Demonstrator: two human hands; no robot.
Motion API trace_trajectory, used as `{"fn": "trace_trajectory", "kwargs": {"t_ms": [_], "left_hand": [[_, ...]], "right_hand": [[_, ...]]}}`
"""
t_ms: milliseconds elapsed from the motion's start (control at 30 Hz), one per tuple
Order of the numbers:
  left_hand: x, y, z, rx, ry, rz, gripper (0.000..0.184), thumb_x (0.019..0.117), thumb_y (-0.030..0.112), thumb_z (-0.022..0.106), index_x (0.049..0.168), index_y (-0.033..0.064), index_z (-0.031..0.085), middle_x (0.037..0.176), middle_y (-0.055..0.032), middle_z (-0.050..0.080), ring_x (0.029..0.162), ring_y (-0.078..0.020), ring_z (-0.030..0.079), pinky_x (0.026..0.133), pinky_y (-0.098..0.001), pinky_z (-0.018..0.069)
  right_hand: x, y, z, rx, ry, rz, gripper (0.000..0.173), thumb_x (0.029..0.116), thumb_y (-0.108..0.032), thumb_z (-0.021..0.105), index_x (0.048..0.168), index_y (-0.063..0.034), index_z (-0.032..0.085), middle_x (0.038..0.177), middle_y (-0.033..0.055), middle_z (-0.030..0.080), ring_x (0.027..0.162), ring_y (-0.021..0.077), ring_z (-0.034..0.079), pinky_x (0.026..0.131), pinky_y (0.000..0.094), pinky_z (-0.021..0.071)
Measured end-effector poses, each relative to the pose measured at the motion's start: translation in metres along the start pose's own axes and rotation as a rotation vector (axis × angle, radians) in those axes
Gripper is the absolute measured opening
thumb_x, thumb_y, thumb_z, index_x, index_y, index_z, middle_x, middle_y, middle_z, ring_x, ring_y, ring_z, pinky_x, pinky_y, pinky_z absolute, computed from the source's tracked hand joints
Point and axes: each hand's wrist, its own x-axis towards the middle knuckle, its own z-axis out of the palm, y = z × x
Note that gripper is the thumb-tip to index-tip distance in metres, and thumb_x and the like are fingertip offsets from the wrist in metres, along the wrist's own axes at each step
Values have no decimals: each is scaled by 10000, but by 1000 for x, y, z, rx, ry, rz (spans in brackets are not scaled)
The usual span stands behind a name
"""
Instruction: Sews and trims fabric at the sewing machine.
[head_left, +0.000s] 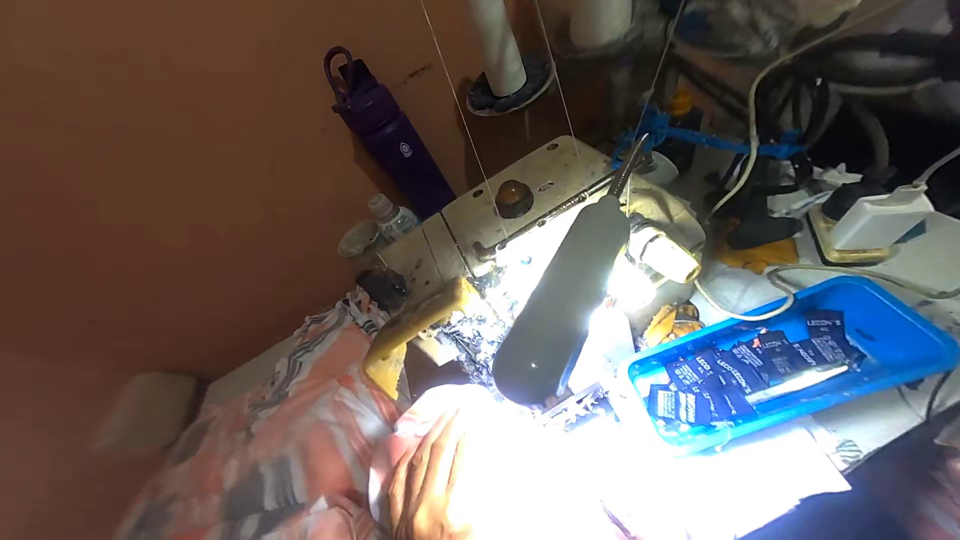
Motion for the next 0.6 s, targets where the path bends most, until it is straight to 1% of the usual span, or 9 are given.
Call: {"fn": "trace_trajectory", "kwargs": {"t_ms": [33, 167, 233, 300, 367, 400, 467, 533, 600], "left_hand": [[2, -2, 3, -14, 6, -9, 354, 936, 39, 477, 1166, -76, 721, 1236, -225, 708, 1173, -397, 672, 1027, -517, 473], [17, -9, 7, -145, 31, -9, 352, 927, 20, 472, 1158, -70, 722, 1217, -217, 717, 1195, -385, 663, 1054, -495, 466], [22, -15, 10, -220, 33, -5, 335, 945, 41, 471, 1135, -74, 722, 1186, -223, 725, 1191, -354, 670, 1075, -443, 461], [26, -25, 15, -282, 32, 5, 310, 979, 86, 487, 1135, -77, 699, 1136, -212, 736, 1147, -286, 692, 1069, -370, 469], [32, -29, 17, -364, 5, -32, 279, 963, 113, 521, 1149, -66, 627, 1005, -140, 711, 975, -148, 654, 939, -292, 471], [36, -28, 15, -387, -1, -61, 266, 954, 127, 556, 1146, -51, 608, 946, -88, 694, 909, -80, 638, 881, -236, 495], [41, -29, 16, -479, -6, -114, 244, 914, 115, 594, 1110, -30, 612, 905, -38, 676, 864, -13, 617, 825, -175, 499], [39, -36, 19, -566, -14, -106, 197, 898, 90, 572, 1054, -6, 645, 1006, -44, 684, 999, -12, 615, 919, -179, 481], [35, -43, 26, -606, 5, -51, 205, 906, 87, 532, 1010, -16, 676, 1120, -119, 703, 1189, -105, 601, 1077, -273, 419]], "right_hand": [[2, -1, 1, 7, 7, -13, 175, 939, 17, 553, 961, 167, 642, 848, 74, 644, 779, -76, 539, 730, 85, 431], [9, 0, 4, 5, 33, -101, 207, 930, 25, 566, 1025, 189, 648, 969, 168, 695, 902, -34, 609, 843, 100, 470], [12, 5, 5, 7, 58, -143, 218, 921, 30, 562, 1023, 198, 657, 1003, 197, 703, 951, -15, 627, 884, 106, 470], [15, 5, 5, 30, 71, -145, 210, 922, 39, 559, 1023, 197, 653, 996, 183, 700, 945, -28, 619, 880, 102, 468], [19, 3, 6, 56, 74, -139, 206, 925, 52, 549, 1040, 195, 643, 998, 162, 689, 944, -53, 599, 874, 87, 457], [21, 3, 6, 65, 71, -155, 214, 923, 61, 541, 1047, 204, 641, 1018, 177, 692, 965, -43, 604, 890, 92, 458], [25, 5, 8, 60, 60, -204, 187, 918, 59, 537, 999, 188, 646, 973, 165, 684, 924, -32, 603, 855, 96, 463], [23, 9, 9, 49, 9, -208, 198, 927, 49, 543, 1021, 181, 658, 993, 195, 692, 938, 21, 628, 874, 130, 477], [18, 10, 8, 21, -48, -155, 240, 953, 20, 548, 1109, 172, 649, 1061, 218, 703, 989, 44, 649, 917, 149, 478]]}}
